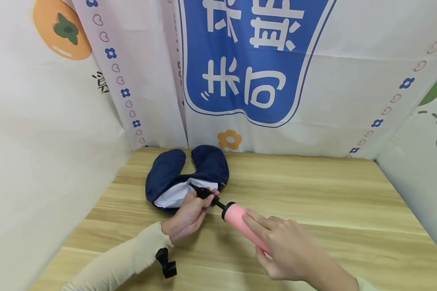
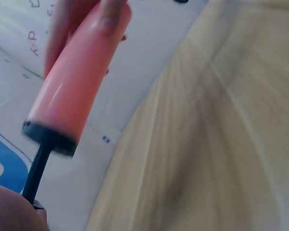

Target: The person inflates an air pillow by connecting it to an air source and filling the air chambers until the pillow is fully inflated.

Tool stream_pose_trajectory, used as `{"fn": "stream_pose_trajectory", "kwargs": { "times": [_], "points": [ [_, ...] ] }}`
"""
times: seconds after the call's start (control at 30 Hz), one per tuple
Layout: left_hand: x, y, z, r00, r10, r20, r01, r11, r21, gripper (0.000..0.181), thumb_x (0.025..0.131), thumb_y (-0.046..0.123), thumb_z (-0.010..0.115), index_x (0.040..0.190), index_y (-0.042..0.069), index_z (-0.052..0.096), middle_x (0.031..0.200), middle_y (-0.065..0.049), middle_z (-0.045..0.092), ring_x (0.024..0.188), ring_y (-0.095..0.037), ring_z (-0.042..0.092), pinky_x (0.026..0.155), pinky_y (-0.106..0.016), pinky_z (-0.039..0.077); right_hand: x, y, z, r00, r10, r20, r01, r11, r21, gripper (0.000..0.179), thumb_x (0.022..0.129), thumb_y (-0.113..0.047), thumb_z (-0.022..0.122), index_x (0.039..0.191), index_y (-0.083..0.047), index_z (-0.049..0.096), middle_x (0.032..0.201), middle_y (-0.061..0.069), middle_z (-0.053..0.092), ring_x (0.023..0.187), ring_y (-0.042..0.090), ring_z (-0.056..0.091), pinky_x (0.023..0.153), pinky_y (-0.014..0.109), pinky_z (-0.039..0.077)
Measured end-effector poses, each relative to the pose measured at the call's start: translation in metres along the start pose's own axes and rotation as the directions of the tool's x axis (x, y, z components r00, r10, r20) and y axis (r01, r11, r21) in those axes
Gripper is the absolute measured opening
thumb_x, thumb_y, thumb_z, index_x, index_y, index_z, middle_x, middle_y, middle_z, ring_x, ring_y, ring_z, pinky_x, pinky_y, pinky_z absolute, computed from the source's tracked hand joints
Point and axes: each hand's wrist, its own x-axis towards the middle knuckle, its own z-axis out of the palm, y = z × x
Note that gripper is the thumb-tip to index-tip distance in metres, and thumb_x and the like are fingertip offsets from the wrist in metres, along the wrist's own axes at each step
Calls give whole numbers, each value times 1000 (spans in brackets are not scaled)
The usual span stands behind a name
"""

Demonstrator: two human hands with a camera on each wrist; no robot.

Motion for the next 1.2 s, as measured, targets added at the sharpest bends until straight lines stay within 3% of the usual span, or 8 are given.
{"fn": "stream_pose_trajectory", "kwargs": {
  "times": [0.23,0.37,0.47,0.6,0.8,0.9,1.0,1.2],
  "points": [
    [-7,-8,9,1000,-10,16,10,1000,1,34,102,-11,54,134,-10,45,117,-8,66,106,-10,68,92,-15,55,22,-8,21,999,51,-16,-52,999,-6,69,71,-19,81,139,-13,68,136,1,73,89,16,76,61,33,57],
    [-1,-4,3,999,-1,46,-1,1000,28,26,100,-13,56,126,-9,51,115,-10,67,105,-11,68,91,-17,56,14,-3,27,998,57,20,-57,998,-7,65,86,-26,79,148,-17,61,144,-3,68,96,14,75,62,33,57],
    [4,1,-2,998,7,56,-9,999,32,24,99,-13,58,123,-9,54,112,-8,67,102,-12,71,93,-20,58,0,2,24,998,52,35,-53,998,20,55,105,-41,61,156,-20,54,146,-6,66,98,9,70,60,29,54],
    [9,10,-8,998,30,57,-32,999,24,28,100,-12,58,127,-11,55,113,-9,68,102,-13,72,96,-23,59,-17,10,10,999,33,21,-34,998,55,57,110,-50,41,159,-22,49,139,-7,69,96,3,65,62,23,52],
    [15,25,-15,999,48,-7,-48,999,-2,32,102,-11,56,134,-12,53,118,-14,68,102,-12,72,94,-21,58,-38,20,-21,1000,24,11,-25,997,74,56,107,-50,48,156,-23,53,131,-13,71,92,-4,64,71,15,52],
    [17,28,-17,998,53,-35,-54,998,-14,33,102,-12,56,134,-12,53,117,-13,68,101,-12,72,93,-19,58,-40,21,-29,999,37,19,-38,996,78,57,102,-44,64,155,-25,54,128,-14,73,91,-3,66,69,16,54],
    [12,23,-13,998,55,-35,-56,998,-13,30,101,-13,55,131,-12,54,109,-8,70,99,-11,71,91,-18,58,-29,16,-23,999,34,24,-35,998,55,70,88,-30,79,154,-25,56,132,-11,72,89,-1,66,61,17,49],
    [-5,-3,6,998,45,-41,-47,998,-34,27,101,-14,54,126,-9,47,110,-6,67,99,-9,69,91,-18,56,3,8,10,998,14,-60,-13,1000,29,75,67,-20,82,141,-19,68,134,-4,74,87,6,72,61,26,54]
  ]
}}
